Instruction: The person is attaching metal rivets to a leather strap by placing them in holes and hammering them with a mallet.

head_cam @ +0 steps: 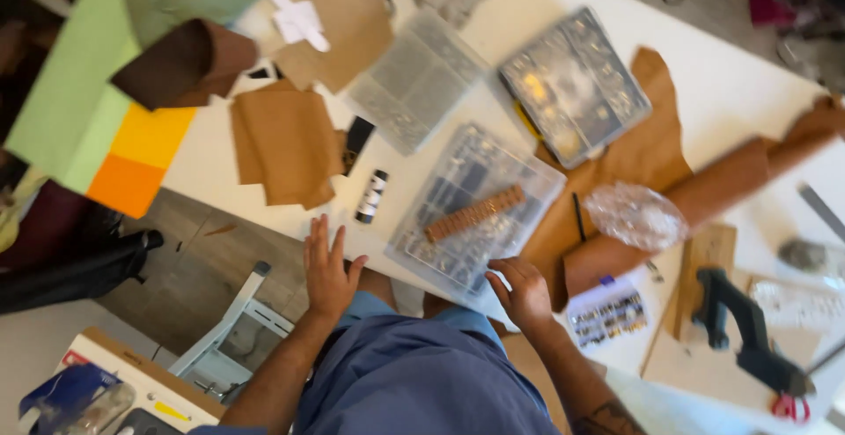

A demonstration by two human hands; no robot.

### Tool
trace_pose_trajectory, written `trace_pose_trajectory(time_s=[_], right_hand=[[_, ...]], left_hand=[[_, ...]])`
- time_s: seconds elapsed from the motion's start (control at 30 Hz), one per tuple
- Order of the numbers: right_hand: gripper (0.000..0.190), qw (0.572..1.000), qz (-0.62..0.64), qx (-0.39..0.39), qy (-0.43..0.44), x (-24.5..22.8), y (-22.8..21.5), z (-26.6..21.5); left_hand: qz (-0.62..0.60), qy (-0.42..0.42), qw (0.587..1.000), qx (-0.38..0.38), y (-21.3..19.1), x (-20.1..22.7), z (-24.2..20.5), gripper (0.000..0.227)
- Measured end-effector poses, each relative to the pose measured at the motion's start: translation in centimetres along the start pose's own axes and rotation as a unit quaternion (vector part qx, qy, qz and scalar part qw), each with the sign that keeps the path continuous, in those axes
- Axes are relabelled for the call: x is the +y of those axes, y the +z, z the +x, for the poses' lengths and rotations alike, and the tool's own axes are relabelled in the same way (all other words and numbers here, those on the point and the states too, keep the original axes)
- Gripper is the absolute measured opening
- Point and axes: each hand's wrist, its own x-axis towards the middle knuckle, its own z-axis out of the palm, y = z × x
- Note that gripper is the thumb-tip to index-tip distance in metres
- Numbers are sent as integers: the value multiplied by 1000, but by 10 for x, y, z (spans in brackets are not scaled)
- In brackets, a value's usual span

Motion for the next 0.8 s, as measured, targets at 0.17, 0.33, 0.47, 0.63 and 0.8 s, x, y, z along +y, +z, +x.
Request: trace_pose_trajectory(time_s=[0.17,0.33,0.47,0.63,0.8], right_hand=[[12,998,56,16,37,-46,12,56],[13,990,60,-85,92,-88,51,86],[10,987,76,-95,102,-119,92,124],[14,983,77,-101,134,-164,111,170],[13,975,63,-94,194,-164,110,170]], left_hand=[[-15,40,999,33,-6,-44,97,65],[27,176,984,-27,7,-73,275,54],[22,274,955,-109,37,-51,414,81],[274,400,825,-291,119,-30,501,70],[237,462,837,-171,89,-43,491,12]])
